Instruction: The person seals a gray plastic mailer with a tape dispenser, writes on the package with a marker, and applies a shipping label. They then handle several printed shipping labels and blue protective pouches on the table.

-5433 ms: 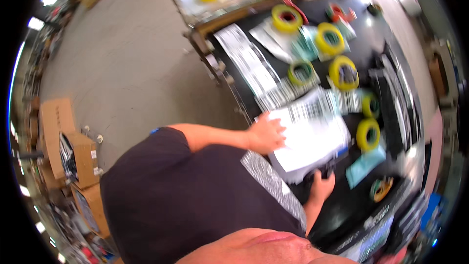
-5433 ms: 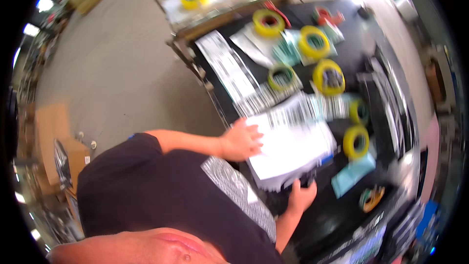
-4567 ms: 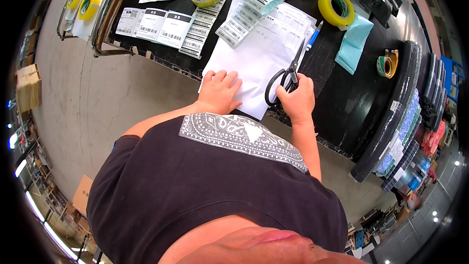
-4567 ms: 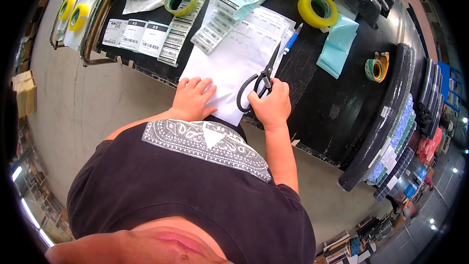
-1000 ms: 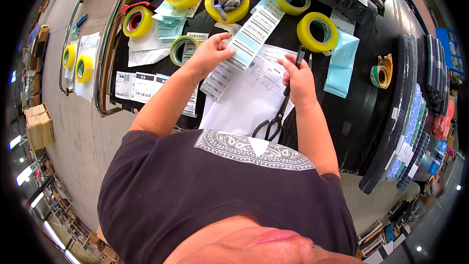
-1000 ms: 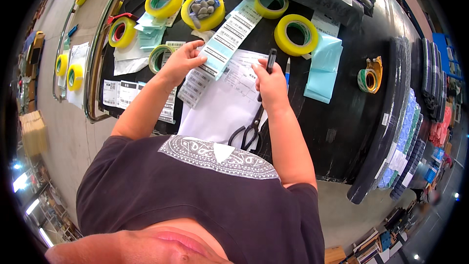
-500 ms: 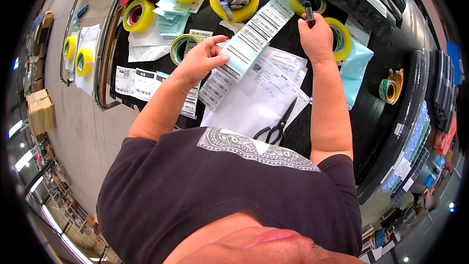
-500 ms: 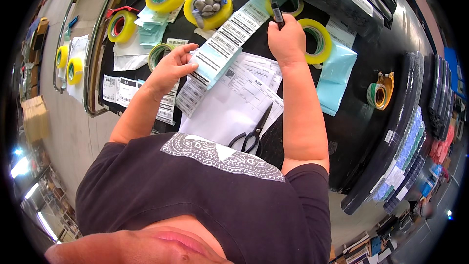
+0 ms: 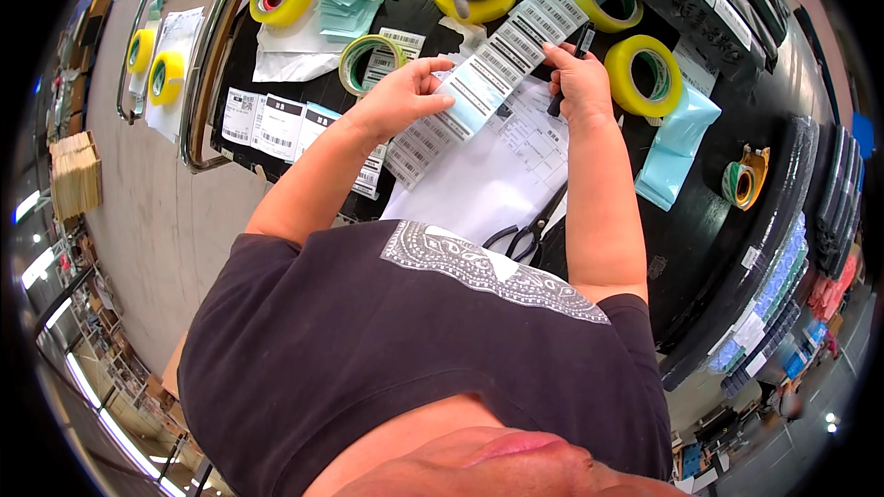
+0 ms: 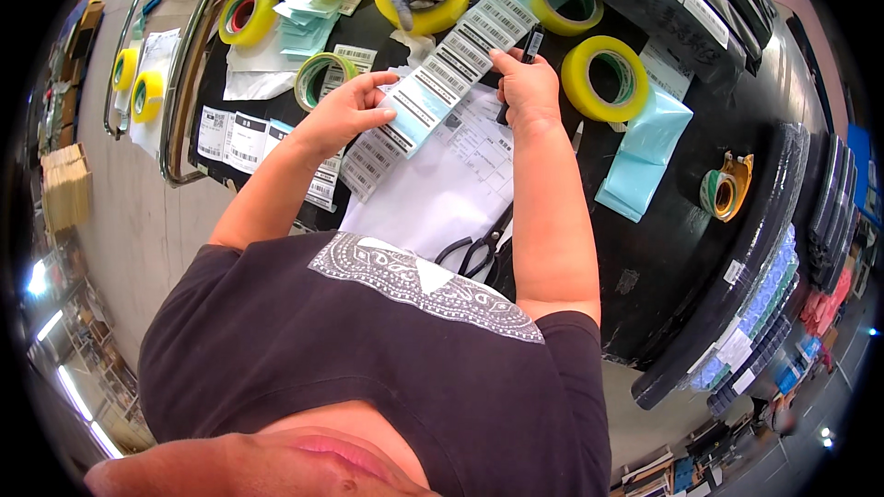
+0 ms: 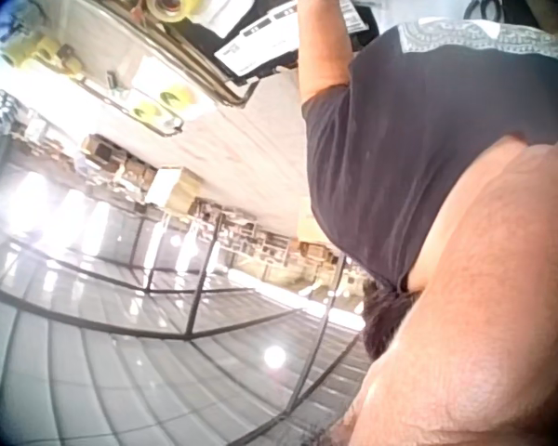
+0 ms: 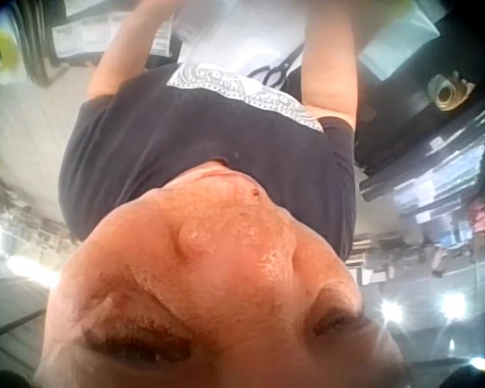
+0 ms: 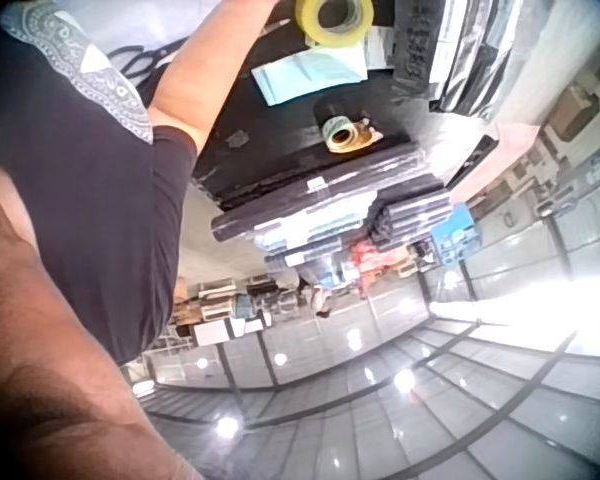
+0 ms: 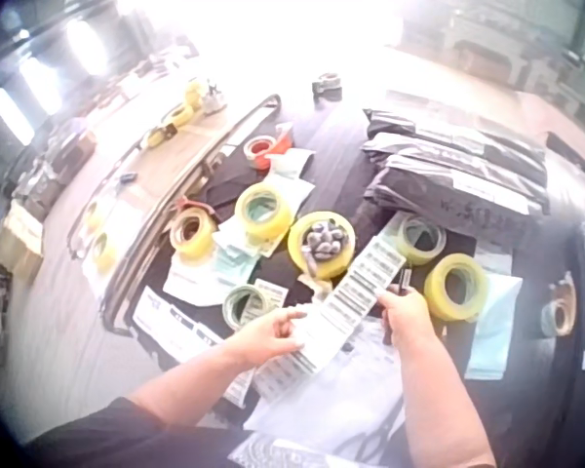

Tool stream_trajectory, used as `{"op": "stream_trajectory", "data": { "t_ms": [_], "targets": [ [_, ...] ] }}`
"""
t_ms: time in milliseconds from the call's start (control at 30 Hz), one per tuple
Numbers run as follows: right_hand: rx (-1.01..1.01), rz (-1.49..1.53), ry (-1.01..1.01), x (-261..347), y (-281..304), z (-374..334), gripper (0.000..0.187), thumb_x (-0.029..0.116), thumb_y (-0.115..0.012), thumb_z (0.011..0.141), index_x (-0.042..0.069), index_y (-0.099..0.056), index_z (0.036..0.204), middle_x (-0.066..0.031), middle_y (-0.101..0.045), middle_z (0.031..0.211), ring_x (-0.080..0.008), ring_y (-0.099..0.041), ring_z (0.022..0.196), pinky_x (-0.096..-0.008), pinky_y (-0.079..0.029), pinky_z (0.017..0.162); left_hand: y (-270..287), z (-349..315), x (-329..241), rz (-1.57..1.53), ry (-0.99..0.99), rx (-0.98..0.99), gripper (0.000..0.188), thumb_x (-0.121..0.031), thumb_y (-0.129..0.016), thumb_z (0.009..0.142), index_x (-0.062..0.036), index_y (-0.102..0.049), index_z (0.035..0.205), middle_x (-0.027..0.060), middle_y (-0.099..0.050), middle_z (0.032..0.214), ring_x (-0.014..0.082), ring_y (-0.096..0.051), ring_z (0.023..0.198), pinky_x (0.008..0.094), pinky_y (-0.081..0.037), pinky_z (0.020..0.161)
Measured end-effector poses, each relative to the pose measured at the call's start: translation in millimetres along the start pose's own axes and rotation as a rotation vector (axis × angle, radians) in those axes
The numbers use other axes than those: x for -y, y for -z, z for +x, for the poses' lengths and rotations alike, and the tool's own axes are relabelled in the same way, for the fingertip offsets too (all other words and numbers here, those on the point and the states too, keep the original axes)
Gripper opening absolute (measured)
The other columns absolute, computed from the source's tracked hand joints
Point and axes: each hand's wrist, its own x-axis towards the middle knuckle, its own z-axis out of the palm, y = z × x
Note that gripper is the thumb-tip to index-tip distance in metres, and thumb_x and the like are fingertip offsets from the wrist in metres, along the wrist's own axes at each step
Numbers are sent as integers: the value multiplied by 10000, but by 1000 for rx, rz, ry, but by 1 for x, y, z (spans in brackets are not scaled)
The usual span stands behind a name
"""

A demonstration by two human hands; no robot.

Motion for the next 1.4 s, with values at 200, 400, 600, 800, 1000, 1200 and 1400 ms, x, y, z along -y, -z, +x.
{"op": "stream_trajectory", "data": {
  "t_ms": [200, 400, 600, 800, 1000, 1200, 1400],
  "targets": [
    [17, 179, 195, 14, 19, -9, 191, 25, -713, 851, -7, -581, 985, -39, -588, 748, -111, -495, 530, -260, -402, 464, 1, 10, -12, -15, -204, -52, 627, -300, -557, 1009, 10, -329, 1504, 95, -636, 1202, 148, -584, 1093, 305, -421, 1029],
    [21, 277, 403, 46, 53, -22, 155, 6, -666, 889, -25, -594, 1022, -24, -541, 721, -108, -496, 565, -274, -401, 509, 2, 33, -33, -33, -289, 68, 600, -328, -428, 1067, 28, -268, 1524, 143, -654, 1238, 211, -621, 1117, 343, -421, 1070],
    [86, 311, 434, 73, 75, -42, 183, 9, -587, 953, -44, -574, 1128, -40, -558, 788, -96, -450, 610, -280, -373, 559, -2, 44, -42, 211, -306, 153, 748, -472, -499, 1008, 0, -264, 1539, 78, -635, 1299, 232, -523, 1287, 378, -330, 1129],
    [154, 476, 233, 78, 93, -19, 132, 39, -558, 972, -8, -557, 1096, -19, -550, 791, -86, -434, 596, -260, -383, 573, 5, 44, -29, 372, -352, 235, 857, -421, -698, 887, -71, -283, 1550, 117, -598, 1346, 257, -460, 1351, 390, -313, 1144],
    [272, 605, -40, 76, 132, 19, 112, 92, -542, 972, 28, -574, 885, 25, -456, 643, -98, -422, 551, -241, -392, 556, -16, 13, -31, 996, -718, 27, 649, -102, -754, 755, -131, -541, 1368, 85, -655, 936, 300, -598, 943, 418, -486, 916],
    [179, 608, -89, 71, 129, 17, 110, 65, -511, 967, 16, -577, 1040, 17, -510, 681, -74, -443, 537, -218, -406, 508, -48, -50, -7, 849, -975, 90, 688, -72, -771, 725, -58, -518, 1365, 98, -669, 1100, 307, -604, 1079, 424, -453, 995],
    [119, 630, -93, 72, 139, 26, 48, 59, -519, 970, 22, -542, 950, 10, -480, 673, -95, -442, 533, -242, -421, 536, -18, -51, 25, 644, -828, -379, 754, -42, -771, 743, -36, -451, 1425, 148, -523, 1395, 308, -508, 1268, 402, -397, 1087]
  ]
}}
